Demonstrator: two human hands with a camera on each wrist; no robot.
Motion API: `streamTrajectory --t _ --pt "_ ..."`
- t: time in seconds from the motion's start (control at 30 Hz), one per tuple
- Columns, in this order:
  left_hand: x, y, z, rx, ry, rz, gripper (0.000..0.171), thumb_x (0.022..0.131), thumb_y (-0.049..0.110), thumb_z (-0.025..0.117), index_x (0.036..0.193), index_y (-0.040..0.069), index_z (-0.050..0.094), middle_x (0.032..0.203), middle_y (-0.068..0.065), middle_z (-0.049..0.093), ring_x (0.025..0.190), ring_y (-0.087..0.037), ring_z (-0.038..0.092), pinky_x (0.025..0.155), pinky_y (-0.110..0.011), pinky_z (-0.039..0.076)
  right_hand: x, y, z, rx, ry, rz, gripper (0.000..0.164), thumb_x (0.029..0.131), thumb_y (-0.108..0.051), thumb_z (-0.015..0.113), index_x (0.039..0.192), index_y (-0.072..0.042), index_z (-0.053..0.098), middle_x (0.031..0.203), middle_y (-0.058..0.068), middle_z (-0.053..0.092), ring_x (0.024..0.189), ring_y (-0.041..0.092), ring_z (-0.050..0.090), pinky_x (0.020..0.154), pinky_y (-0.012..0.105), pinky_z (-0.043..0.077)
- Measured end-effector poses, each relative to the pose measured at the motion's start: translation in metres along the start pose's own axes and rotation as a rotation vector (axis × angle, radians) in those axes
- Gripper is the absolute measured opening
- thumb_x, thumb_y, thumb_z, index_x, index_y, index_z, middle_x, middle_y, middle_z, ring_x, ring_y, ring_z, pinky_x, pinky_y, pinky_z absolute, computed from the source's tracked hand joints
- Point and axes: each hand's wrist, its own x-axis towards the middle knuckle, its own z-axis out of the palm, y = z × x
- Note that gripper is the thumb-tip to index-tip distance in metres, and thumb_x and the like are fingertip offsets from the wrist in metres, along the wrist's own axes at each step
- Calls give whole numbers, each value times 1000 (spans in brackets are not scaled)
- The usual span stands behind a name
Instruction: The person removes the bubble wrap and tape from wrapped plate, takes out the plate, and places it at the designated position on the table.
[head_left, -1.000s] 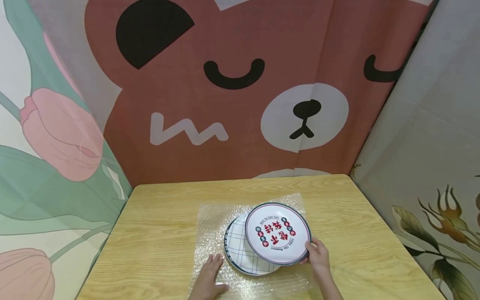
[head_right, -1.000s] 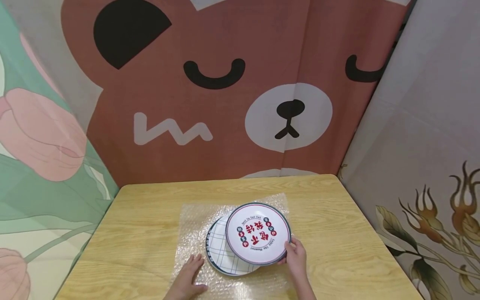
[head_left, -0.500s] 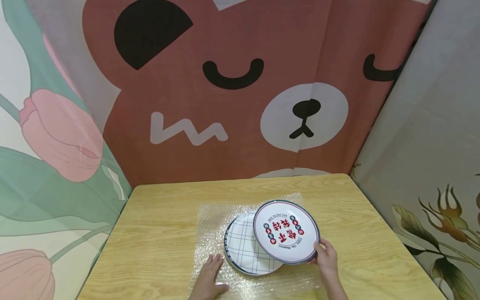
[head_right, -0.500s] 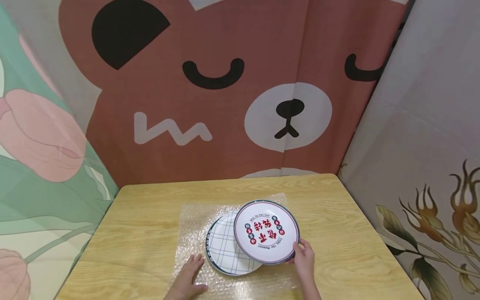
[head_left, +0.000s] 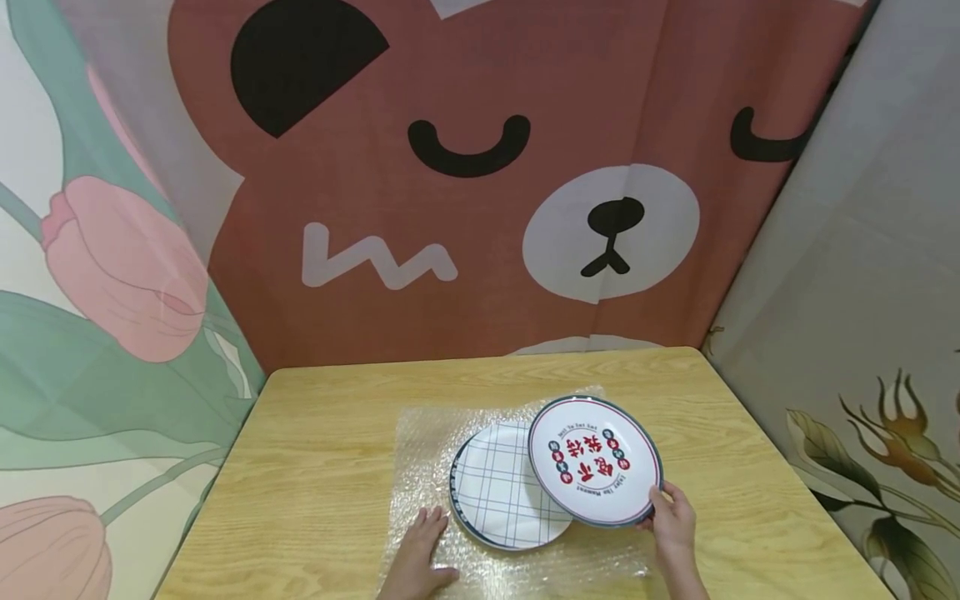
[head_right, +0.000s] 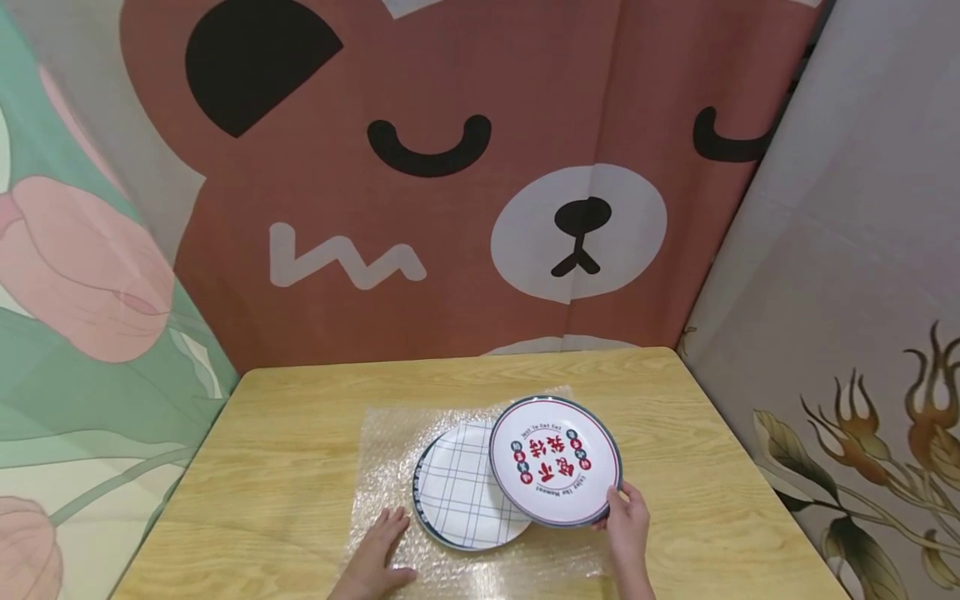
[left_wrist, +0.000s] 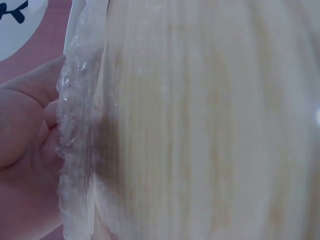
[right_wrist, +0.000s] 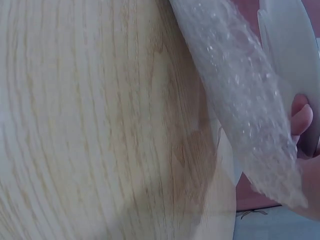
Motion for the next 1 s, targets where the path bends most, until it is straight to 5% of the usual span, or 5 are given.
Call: streamTrajectory --t 1.0 --pt "-1 3 -3 -57 -21 -18 79 60 26 76 123 -10 45 131 -28 38 122 -49 23 96 -61 18 12 4 -30 20 195 49 44 93 -8 34 127 19 25 59 -7 49 40 3 44 36 17 41"
